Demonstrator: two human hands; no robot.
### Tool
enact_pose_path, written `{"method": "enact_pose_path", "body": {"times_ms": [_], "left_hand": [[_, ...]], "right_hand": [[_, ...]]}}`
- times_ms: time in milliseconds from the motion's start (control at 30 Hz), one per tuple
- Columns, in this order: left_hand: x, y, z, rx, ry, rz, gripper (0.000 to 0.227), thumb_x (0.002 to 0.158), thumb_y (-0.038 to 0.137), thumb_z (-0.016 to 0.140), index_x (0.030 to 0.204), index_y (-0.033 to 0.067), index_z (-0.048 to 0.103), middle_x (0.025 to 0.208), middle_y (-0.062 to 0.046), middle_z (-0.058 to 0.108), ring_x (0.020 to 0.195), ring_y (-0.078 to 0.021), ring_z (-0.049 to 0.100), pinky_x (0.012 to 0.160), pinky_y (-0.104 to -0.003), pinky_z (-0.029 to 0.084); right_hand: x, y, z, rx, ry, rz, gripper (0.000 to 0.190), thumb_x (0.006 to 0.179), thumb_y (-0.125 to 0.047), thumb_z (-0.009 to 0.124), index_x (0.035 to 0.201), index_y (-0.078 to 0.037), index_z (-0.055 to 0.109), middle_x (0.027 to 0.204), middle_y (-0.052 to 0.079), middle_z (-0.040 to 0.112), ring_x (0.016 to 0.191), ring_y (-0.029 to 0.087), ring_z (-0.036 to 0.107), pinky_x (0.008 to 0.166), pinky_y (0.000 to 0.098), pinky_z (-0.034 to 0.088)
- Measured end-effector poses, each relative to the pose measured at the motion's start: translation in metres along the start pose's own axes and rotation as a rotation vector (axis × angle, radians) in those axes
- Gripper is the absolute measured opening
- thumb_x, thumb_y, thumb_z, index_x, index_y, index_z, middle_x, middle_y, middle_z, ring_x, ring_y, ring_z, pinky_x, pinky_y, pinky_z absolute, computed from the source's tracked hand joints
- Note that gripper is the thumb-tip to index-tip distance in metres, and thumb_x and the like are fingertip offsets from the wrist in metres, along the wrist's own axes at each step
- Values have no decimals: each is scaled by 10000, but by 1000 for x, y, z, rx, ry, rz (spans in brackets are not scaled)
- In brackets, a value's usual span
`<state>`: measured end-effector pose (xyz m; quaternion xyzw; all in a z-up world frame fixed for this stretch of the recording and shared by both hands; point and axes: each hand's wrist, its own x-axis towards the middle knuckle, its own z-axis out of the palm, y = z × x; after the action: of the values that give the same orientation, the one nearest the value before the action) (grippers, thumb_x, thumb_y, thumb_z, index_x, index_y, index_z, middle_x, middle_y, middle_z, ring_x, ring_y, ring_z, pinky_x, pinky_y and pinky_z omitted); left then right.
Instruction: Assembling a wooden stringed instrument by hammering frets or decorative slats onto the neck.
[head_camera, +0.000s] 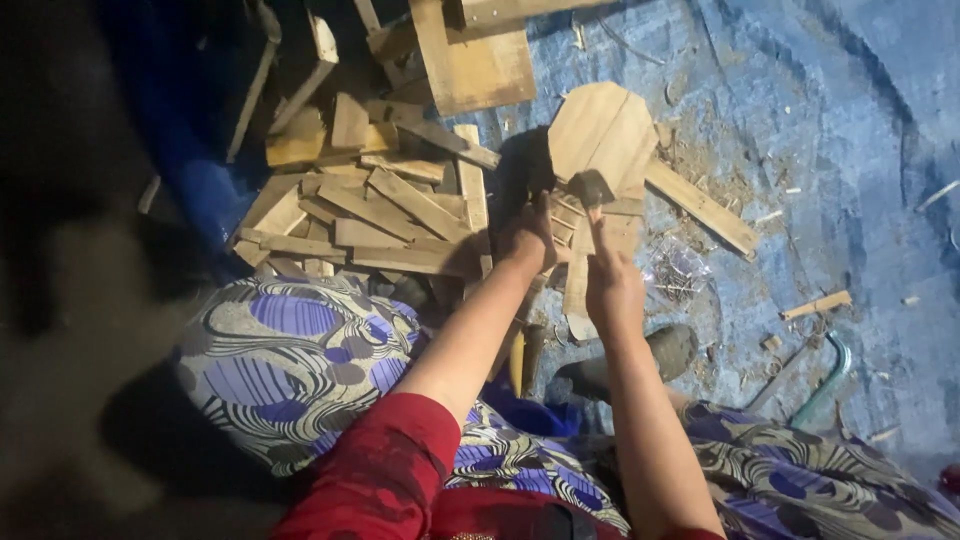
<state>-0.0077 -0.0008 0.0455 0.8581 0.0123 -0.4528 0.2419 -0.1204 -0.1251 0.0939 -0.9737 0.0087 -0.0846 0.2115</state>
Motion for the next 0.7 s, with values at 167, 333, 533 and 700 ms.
{"method": "enact_pose_path", "body": {"times_ms": [167, 333, 533, 700], "left_hand": [[-17, -7, -10, -39, 75, 57, 1195, 783, 411, 847, 1643, 147, 59, 1613, -212, 330, 1484, -396, 412, 1170, -586, 408], [-15, -3, -23, -227, 221, 113, 876, 871, 375, 738, 1588, 106, 314, 1583, -224, 391, 1456, -394, 458, 1143, -586, 451], [59, -20, 9, -334, 450, 225, 475, 949, 387, 660, 1362, 157, 618, 1342, -120, 612, 1268, -317, 644, 1058, -477, 531], [75, -23, 21, -310, 639, 344, 299, 867, 235, 777, 1114, 72, 739, 1061, -148, 702, 1083, -347, 704, 992, -455, 552]], "right_hand": [[13, -7, -21, 327, 161, 70, 808, 903, 85, 726, 1552, -326, 477, 1141, 200, 737, 944, 412, 723, 778, 500, 547], [8, -5, -33, 344, 222, 64, 728, 921, 64, 748, 1539, -230, 500, 1096, 254, 735, 862, 425, 720, 726, 486, 558], [3, -7, -40, 388, 176, 139, 678, 937, 16, 743, 1527, -224, 511, 1140, 265, 720, 859, 407, 723, 721, 490, 561], [-2, 5, -30, 417, 139, 238, 641, 961, -3, 720, 1501, -293, 533, 1123, 251, 730, 843, 377, 741, 644, 449, 563]]}}
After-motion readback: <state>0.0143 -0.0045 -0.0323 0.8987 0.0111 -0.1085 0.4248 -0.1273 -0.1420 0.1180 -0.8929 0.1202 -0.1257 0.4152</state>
